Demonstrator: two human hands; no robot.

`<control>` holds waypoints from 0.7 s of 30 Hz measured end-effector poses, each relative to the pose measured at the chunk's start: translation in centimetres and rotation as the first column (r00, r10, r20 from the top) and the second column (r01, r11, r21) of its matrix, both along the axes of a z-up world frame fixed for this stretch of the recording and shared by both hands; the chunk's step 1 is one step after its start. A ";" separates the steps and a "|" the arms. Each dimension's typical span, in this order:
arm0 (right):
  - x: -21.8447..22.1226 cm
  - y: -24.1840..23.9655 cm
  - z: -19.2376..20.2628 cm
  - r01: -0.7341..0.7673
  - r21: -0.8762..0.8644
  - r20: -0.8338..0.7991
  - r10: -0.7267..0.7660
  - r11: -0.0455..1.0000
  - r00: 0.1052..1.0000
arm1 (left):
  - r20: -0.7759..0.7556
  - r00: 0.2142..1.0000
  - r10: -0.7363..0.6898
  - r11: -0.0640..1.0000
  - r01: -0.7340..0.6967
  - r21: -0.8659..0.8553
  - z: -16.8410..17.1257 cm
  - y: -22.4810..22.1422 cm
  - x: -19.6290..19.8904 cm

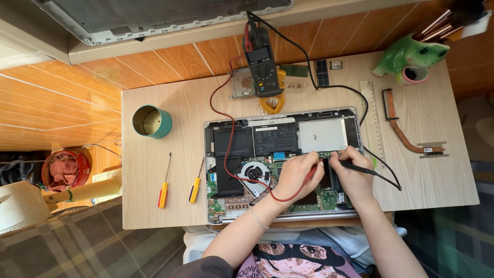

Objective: Testing components on a laptop motherboard using a multimeter.

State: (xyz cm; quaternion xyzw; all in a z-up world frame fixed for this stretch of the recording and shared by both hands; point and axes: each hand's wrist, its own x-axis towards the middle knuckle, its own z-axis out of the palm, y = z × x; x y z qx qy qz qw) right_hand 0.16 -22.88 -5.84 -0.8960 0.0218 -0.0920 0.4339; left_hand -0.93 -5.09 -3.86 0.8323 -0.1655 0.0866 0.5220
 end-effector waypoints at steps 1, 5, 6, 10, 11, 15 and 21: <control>0.0 0.0 0.0 0.001 -0.001 -0.001 -0.001 1.000 1.000 | -0.001 1.000 -0.001 1.000 0.001 -0.001 0.0 0.0 0.0; 0.0 0.0 0.0 -0.007 0.001 0.009 0.007 1.000 1.000 | 0.003 1.000 -0.003 1.000 0.003 -0.010 0.0 0.0 -0.1; 0.0 0.0 0.0 -0.009 -0.001 0.014 0.009 1.000 1.000 | 0.004 1.000 -0.005 1.000 0.005 -0.012 0.0 0.0 -0.1; 0.0 0.1 0.0 -0.013 -0.007 0.015 0.014 1.000 1.000 | 0.002 1.000 -0.006 1.000 0.006 -0.013 0.0 0.1 0.0; 0.0 0.1 0.0 -0.010 -0.006 0.012 0.010 1.000 1.000 | 0.006 1.000 -0.005 1.000 0.005 -0.011 0.0 0.1 0.0; 0.0 0.2 0.0 -0.005 -0.019 0.007 0.005 1.000 1.000 | 0.010 1.000 -0.002 1.000 0.002 -0.008 -0.1 0.1 0.0; -0.1 0.1 0.0 -0.013 -0.035 0.042 0.014 0.999 0.999 | 0.020 1.000 -0.004 1.000 0.004 0.002 0.3 0.1 0.0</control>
